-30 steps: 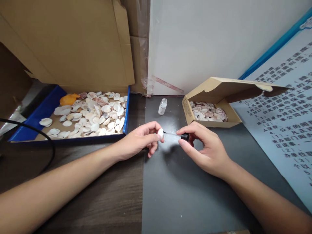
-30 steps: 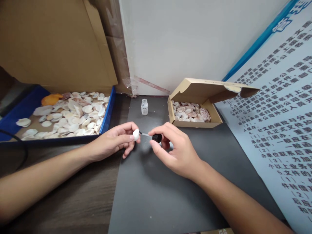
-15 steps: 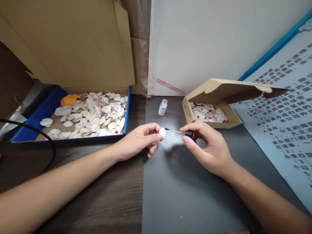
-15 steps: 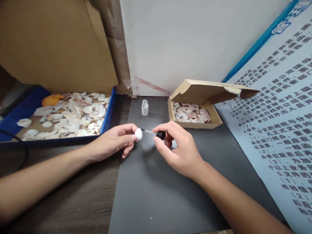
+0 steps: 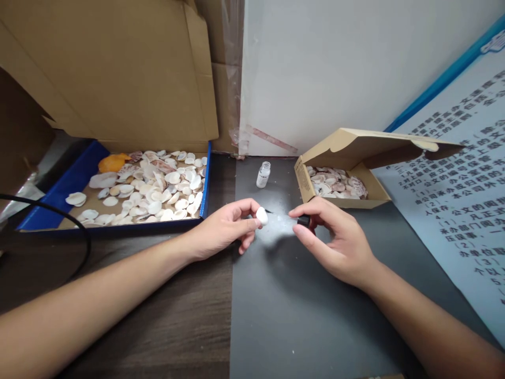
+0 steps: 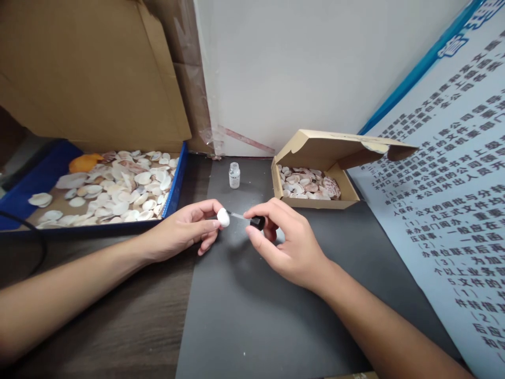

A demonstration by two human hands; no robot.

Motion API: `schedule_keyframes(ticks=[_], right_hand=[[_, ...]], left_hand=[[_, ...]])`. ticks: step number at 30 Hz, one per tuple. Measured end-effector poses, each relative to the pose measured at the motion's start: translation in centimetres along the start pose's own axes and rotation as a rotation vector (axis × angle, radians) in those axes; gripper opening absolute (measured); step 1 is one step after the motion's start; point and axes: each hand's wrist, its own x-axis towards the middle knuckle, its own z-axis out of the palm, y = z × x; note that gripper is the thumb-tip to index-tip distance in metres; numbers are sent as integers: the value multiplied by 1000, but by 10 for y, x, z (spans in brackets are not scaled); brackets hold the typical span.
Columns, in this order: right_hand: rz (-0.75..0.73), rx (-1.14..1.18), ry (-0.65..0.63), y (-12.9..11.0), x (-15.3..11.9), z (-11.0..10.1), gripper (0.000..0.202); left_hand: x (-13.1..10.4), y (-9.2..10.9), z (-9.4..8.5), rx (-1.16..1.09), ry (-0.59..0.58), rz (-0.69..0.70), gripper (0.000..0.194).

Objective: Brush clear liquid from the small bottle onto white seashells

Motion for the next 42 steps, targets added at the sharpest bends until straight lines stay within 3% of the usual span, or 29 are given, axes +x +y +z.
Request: schedule_keyframes(ticks=[4, 9, 14, 20, 31, 37, 42], right_hand=[[-29, 55, -81, 0, 0, 1, 15], [55, -24, 27, 1, 0, 0, 13], [59, 74, -35, 0, -3, 1, 19], [143, 35, 57, 3, -2, 3, 18], [92, 75, 1, 1, -3, 1, 13], [125, 40, 47, 2, -2, 2, 16], [100, 96, -11, 1, -3, 2, 15]], left_hand=[[0, 1, 1, 17, 3, 0, 16], [0, 2, 1, 34, 7, -1, 16], [0, 1, 1, 46, 7, 10, 13], [-1, 1, 1, 48, 5, 10, 12], [-1, 1, 0, -28, 7, -14, 13], [-2, 2, 1, -23, 5, -12, 12], [-2, 3, 2, -1, 7, -19, 11]])
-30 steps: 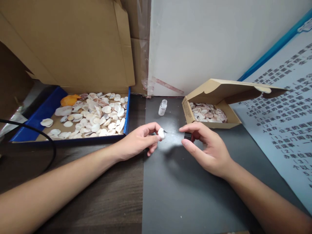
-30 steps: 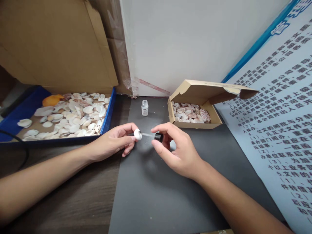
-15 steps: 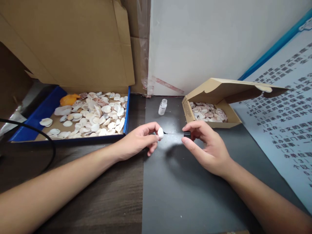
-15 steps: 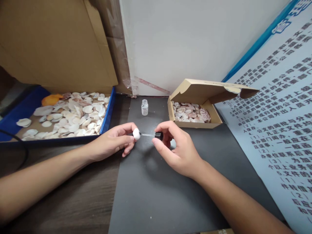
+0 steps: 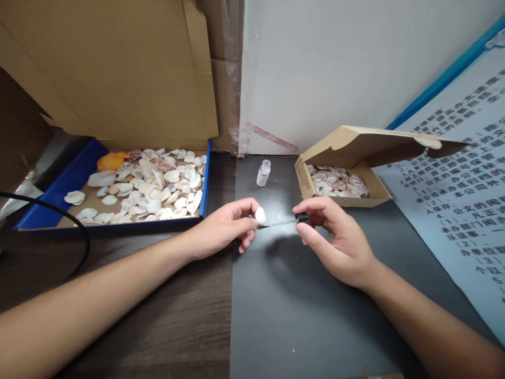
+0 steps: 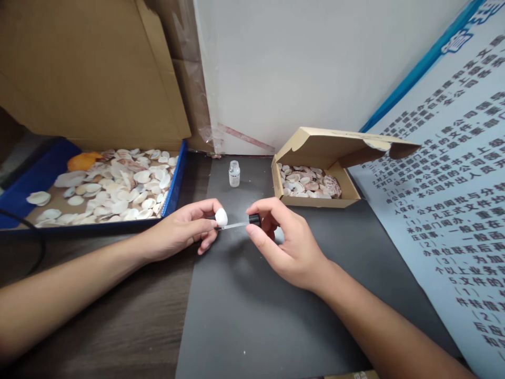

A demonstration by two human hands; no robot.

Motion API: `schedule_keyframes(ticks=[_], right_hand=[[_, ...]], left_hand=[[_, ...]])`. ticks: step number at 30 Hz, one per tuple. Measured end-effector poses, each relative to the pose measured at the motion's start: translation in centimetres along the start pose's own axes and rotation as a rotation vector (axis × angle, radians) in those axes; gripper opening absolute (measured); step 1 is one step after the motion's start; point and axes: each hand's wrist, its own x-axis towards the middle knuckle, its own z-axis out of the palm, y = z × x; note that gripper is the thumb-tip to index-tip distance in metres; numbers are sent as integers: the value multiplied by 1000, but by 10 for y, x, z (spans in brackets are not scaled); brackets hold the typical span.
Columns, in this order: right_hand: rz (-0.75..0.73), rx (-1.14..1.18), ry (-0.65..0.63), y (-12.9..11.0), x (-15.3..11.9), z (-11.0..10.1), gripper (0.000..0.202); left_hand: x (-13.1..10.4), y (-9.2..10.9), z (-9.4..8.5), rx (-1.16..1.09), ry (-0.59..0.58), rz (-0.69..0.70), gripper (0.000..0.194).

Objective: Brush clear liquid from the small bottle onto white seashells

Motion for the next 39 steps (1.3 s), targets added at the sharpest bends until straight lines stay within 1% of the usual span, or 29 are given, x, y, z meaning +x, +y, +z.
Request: schedule_keyframes(ticks=[5, 10, 15, 20, 24, 29, 33, 36, 39], right_hand=[[18, -42, 68, 0, 1, 0, 16], [13, -1, 23, -1, 0, 1, 16], [19, -30, 75, 0, 0, 1, 17], [43, 19, 24, 0, -1, 1, 18], [49, -6, 76, 1, -1, 1, 19], [42, 27, 33, 0, 0, 1, 18], [56, -13, 82, 0, 1, 1, 19], [33, 19, 55, -1, 1, 1, 17], [46, 0, 41, 0, 0, 0, 18]], left_hand=[[0, 1, 0, 13, -6, 0, 11], [0, 1, 0, 16, -3, -11, 11], [0, 1, 0, 13, -4, -2, 11], [0, 1, 0, 7, -4, -1, 11], [1, 1, 0, -15, -9, 7, 12], [1, 0, -1, -18, -10, -3, 13], [1, -1, -1, -16, -10, 9, 14], [1, -1, 0, -21, -1, 3, 15], [1, -1, 0, -18, 2, 1, 15]])
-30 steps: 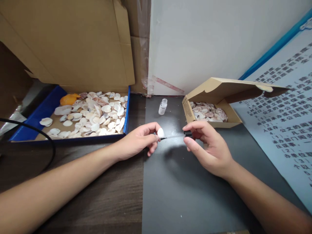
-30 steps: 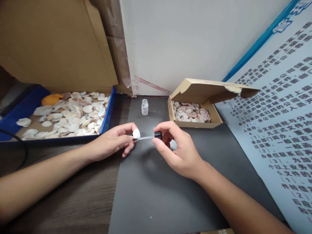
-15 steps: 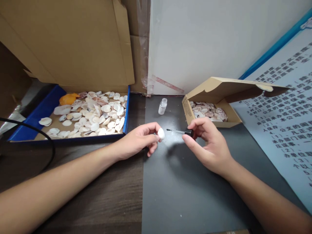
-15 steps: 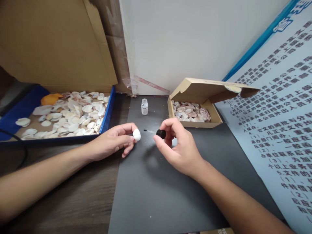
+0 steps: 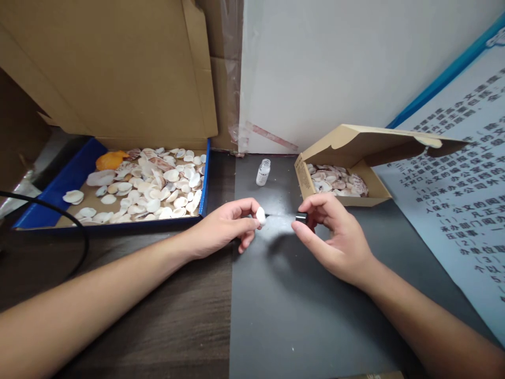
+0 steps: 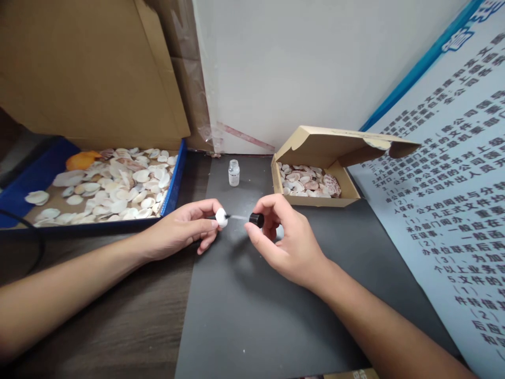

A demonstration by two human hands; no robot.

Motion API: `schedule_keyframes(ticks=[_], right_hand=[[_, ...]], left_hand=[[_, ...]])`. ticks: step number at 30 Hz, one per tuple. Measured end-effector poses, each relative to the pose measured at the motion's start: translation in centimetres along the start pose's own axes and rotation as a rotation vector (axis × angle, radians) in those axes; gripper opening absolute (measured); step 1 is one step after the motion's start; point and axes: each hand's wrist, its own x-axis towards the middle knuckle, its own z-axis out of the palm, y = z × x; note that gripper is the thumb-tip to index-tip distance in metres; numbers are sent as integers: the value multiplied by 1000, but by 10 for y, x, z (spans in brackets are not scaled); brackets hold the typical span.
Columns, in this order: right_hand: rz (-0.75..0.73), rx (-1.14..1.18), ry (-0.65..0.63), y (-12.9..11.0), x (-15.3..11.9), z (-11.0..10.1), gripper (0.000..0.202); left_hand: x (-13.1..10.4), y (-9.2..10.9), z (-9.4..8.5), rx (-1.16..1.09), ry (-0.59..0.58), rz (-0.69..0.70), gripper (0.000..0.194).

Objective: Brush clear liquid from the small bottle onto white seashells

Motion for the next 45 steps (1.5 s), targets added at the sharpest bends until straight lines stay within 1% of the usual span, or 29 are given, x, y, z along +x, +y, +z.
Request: schedule_keyframes(ticks=[3, 7, 12, 16, 19, 21, 25, 28, 30, 34, 37, 41, 45], right_hand=[[4, -14, 33, 0, 0, 0, 17], [-17, 10, -7, -1, 1, 0, 16], [-13, -4, 23, 0, 0, 0, 19], [-30, 4, -30, 1, 0, 0, 18], [2, -35, 16, 0, 0, 0, 19], [-4, -25, 43, 0, 0, 0, 19], [-19, -10, 5, -1, 0, 0, 19], [7, -28, 24, -1, -1, 0, 20], [-10, -12, 24, 0, -1, 0, 19], [-22, -4, -20, 0, -1, 0, 18], [-1, -19, -5, 1, 0, 0, 19], [-45, 1, -2, 1, 0, 0, 17], [-14, -20, 4, 1, -1, 0, 18]], left_hand=[[0, 0, 0, -1, -11, 5, 13], [0, 0, -1, -3, -18, 3, 12], [0, 1, 0, -5, -19, 6, 11], [-1, 1, 0, -15, -18, 0, 12], [0, 2, 0, -35, -13, 5, 12], [0, 2, -1, -66, -15, 10, 13], [1, 2, -2, -120, -30, 5, 15], [1, 2, -3, -124, -30, -1, 16], [1, 1, -3, -129, -30, -1, 16], [1, 0, -3, -130, -38, 2, 15], [1, 0, -3, -122, -39, 3, 15], [1, 1, -3, -129, -35, 4, 16], [0, 1, -3, -106, -32, 2, 14]])
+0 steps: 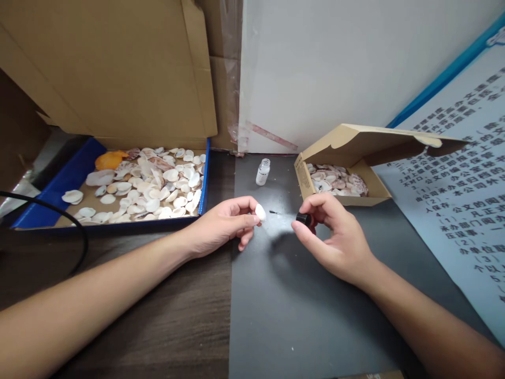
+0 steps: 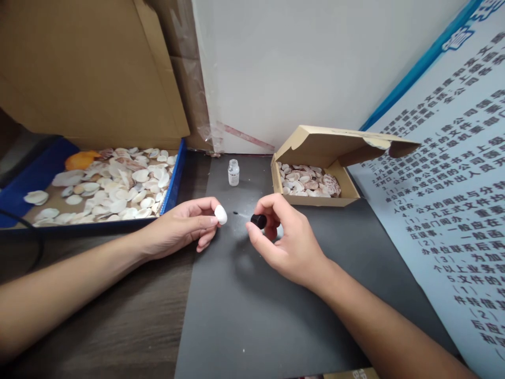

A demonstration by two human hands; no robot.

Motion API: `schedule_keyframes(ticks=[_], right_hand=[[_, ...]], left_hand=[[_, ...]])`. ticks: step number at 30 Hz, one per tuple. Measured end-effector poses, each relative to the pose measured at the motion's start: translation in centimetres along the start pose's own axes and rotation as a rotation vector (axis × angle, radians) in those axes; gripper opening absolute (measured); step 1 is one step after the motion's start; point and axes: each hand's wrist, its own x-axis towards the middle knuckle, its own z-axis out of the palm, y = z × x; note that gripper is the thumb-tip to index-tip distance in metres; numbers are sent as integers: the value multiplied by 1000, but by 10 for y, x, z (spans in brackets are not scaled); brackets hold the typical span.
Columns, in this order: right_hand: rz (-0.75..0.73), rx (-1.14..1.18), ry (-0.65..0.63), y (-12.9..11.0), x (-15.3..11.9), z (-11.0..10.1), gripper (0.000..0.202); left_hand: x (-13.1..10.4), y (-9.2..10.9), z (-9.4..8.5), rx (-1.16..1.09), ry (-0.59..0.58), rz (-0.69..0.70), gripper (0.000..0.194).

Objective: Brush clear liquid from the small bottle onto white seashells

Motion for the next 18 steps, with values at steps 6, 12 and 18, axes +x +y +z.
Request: schedule_keyframes(ticks=[6, 12, 18], right_hand=[[-51, 27, -19, -1, -1, -1, 18], [-57, -7, 27, -1, -1, -2, 19], [-61, -28, 11, -1, 0, -2, 18]], left_hand=[[-2, 0, 2, 37, -3, -10, 10], [-1, 3, 5, 100, -5, -6, 10], [-2, 3, 3, 139, -20, -33, 10]])
